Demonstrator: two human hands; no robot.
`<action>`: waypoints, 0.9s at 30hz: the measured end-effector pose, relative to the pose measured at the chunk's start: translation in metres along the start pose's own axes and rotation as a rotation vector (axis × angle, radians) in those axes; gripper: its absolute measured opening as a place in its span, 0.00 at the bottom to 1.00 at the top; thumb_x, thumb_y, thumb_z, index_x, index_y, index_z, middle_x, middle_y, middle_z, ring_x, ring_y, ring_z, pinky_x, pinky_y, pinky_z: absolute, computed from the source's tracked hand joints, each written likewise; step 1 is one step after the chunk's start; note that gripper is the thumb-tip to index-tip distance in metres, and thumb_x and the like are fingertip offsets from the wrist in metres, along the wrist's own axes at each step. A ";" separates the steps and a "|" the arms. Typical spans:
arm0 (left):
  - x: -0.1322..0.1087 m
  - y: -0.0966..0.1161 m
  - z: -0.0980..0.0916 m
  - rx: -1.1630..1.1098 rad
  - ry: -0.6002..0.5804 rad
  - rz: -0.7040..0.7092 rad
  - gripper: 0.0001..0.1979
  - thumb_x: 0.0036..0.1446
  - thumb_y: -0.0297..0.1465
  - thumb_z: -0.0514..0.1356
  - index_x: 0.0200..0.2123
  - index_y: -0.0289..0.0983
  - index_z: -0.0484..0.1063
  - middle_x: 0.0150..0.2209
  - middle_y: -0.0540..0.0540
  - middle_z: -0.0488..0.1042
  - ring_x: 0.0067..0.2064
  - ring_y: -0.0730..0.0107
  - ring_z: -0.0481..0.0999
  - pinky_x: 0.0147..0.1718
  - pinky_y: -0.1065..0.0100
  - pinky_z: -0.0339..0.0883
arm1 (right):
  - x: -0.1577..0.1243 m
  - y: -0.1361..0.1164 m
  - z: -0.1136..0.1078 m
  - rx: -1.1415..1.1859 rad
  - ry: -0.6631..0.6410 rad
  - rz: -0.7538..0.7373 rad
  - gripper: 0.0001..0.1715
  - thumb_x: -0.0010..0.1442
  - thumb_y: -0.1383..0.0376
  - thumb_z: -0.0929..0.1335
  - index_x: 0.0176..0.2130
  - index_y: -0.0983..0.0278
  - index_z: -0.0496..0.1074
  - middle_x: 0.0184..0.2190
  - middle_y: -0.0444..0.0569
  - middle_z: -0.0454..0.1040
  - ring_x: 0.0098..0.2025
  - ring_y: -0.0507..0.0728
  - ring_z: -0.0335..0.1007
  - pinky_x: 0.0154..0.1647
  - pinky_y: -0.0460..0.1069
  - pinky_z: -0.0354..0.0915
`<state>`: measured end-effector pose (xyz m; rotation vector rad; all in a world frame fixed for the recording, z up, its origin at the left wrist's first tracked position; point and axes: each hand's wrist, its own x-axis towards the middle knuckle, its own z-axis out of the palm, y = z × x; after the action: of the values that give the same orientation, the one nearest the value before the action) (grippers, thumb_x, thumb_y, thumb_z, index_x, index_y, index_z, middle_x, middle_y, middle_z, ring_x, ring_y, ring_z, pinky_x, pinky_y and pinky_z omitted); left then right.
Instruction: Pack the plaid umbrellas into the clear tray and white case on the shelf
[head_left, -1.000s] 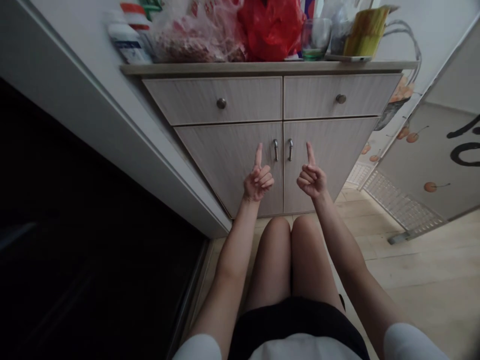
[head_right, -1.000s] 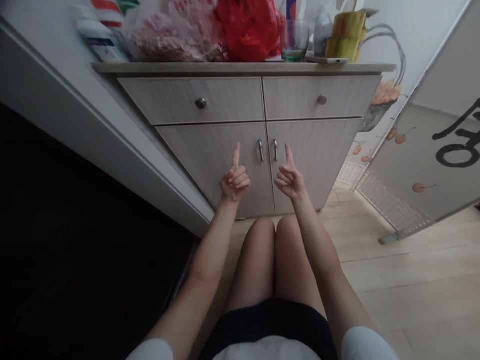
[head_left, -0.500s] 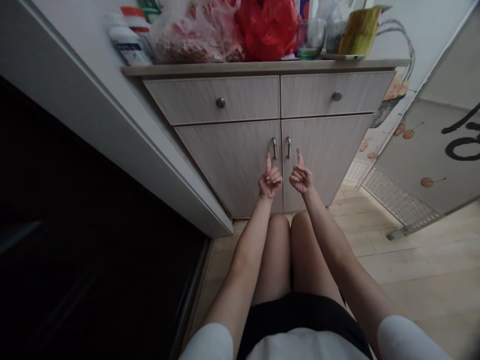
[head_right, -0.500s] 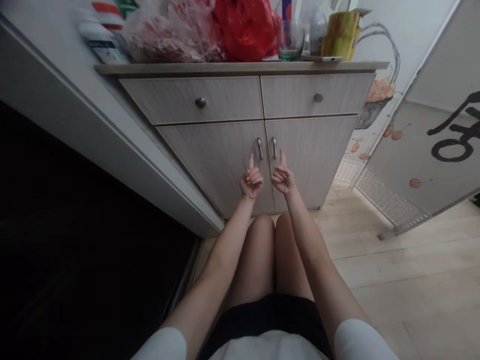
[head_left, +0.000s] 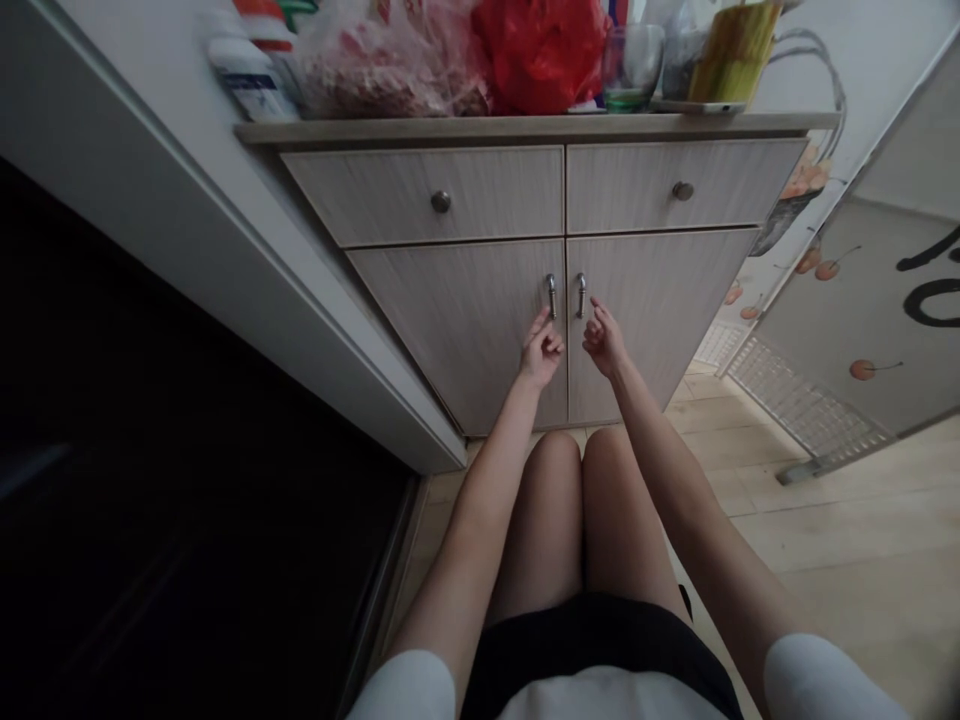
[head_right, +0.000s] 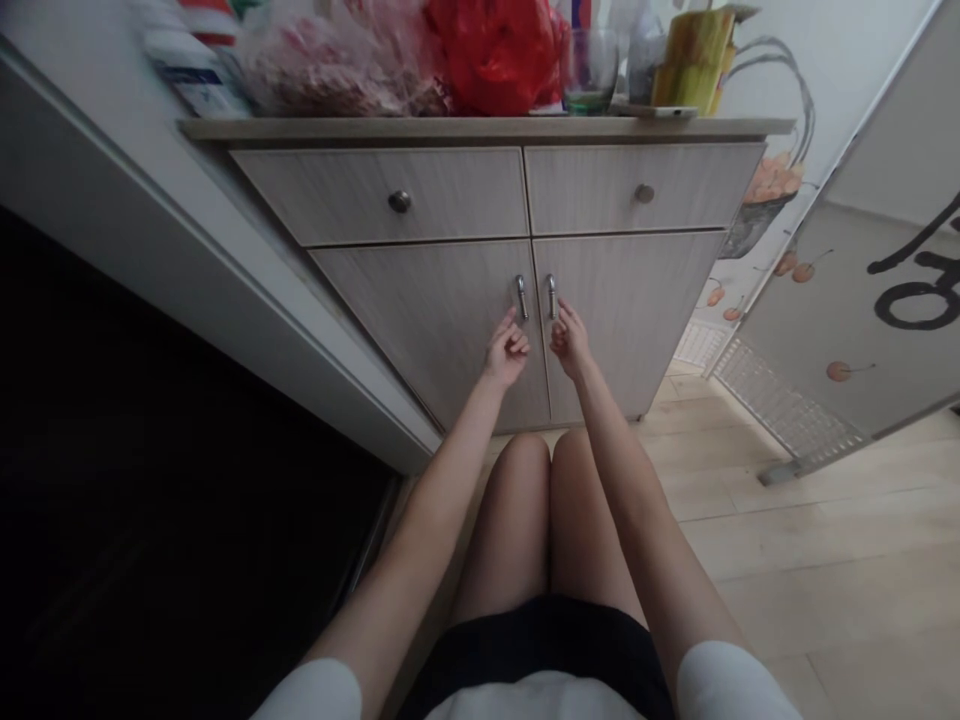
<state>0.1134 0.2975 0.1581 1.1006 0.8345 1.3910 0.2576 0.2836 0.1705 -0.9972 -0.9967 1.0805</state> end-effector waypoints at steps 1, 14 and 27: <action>0.011 -0.002 0.002 0.083 0.090 0.026 0.18 0.67 0.35 0.54 0.58 0.42 0.70 0.27 0.52 0.64 0.25 0.75 0.63 0.31 0.71 0.62 | 0.012 0.002 0.002 -0.057 0.073 -0.008 0.30 0.68 0.51 0.57 0.64 0.58 0.61 0.26 0.40 0.63 0.23 0.49 0.55 0.26 0.44 0.54; 0.078 -0.006 0.021 0.710 0.109 0.163 0.10 0.70 0.30 0.51 0.39 0.36 0.72 0.35 0.41 0.76 0.41 0.61 0.77 0.46 0.61 0.66 | 0.088 0.030 0.014 -0.651 0.095 -0.353 0.33 0.71 0.46 0.51 0.51 0.65 0.68 0.40 0.54 0.72 0.41 0.56 0.68 0.48 0.53 0.66; -0.051 -0.006 -0.032 0.608 0.204 0.418 0.24 0.67 0.52 0.48 0.38 0.38 0.69 0.30 0.45 0.73 0.33 0.64 0.75 0.35 0.65 0.66 | -0.037 0.018 -0.034 -0.374 0.088 -0.453 0.31 0.67 0.39 0.56 0.44 0.59 0.69 0.29 0.45 0.66 0.31 0.54 0.64 0.36 0.50 0.68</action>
<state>0.0830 0.2516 0.1343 1.6881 1.2789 1.6612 0.2796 0.2462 0.1399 -1.0374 -1.3033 0.4810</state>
